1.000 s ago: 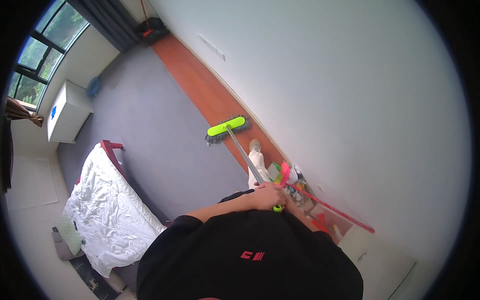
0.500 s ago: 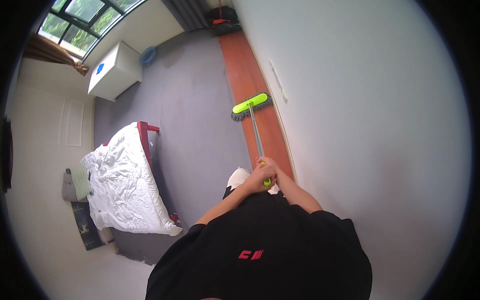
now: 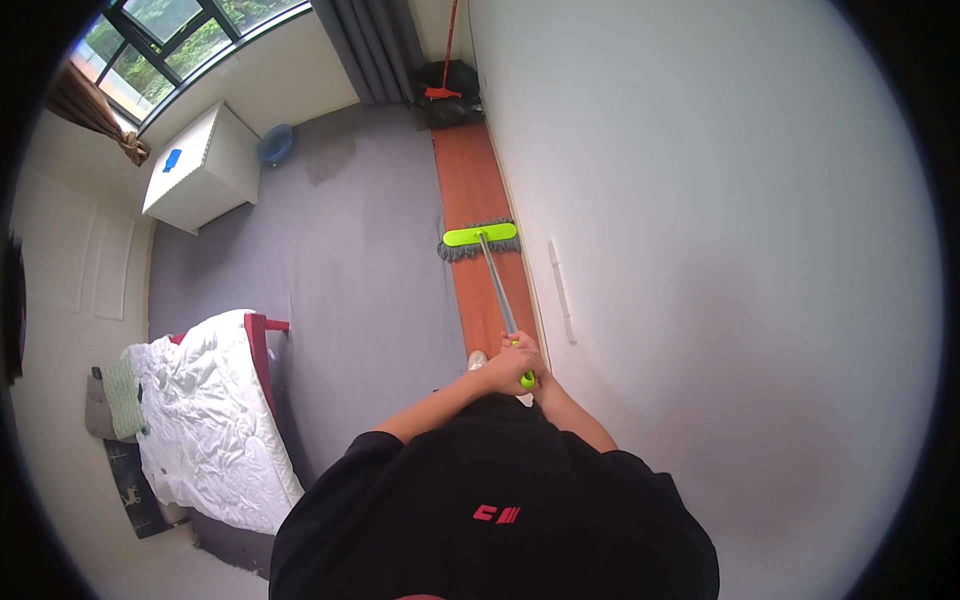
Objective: Mop the tiled and carpeted floor in a bedroom area.
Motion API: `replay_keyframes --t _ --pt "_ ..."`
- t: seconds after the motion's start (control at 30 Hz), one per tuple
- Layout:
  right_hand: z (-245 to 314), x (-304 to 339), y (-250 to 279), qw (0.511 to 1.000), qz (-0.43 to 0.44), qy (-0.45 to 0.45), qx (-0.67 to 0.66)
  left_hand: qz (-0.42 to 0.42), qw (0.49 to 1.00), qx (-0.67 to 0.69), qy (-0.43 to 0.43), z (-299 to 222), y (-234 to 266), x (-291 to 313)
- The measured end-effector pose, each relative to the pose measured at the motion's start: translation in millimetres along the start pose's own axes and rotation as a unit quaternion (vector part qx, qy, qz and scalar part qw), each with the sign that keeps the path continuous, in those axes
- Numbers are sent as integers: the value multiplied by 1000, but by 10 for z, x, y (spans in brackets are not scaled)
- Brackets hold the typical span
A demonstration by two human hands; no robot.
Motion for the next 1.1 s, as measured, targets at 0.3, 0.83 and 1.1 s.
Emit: replay_keyframes --t 0.3,0.83,1.1 --pt "1095 -1117 -859 999 -25 -8 23 -36 996 -51 66 963 1344 -87" --pt "3961 -2571 -2343 959 -152 32 239 -301 919 -182 178 2386 3990 -1066" --pt "4381 -2614 -3052 986 -70 43 145 -165 972 -154 59 2562 4949 -1394"
Point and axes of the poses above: each hand's wrist, its own x-axis away from the middle knuckle, its own y-axis out of the back of the hand, z = x × y, the point moved 4 cm from there along -x, towards the middle knuckle, and after that the axes turned 11 degrees about -y, right-handed, at the moved point
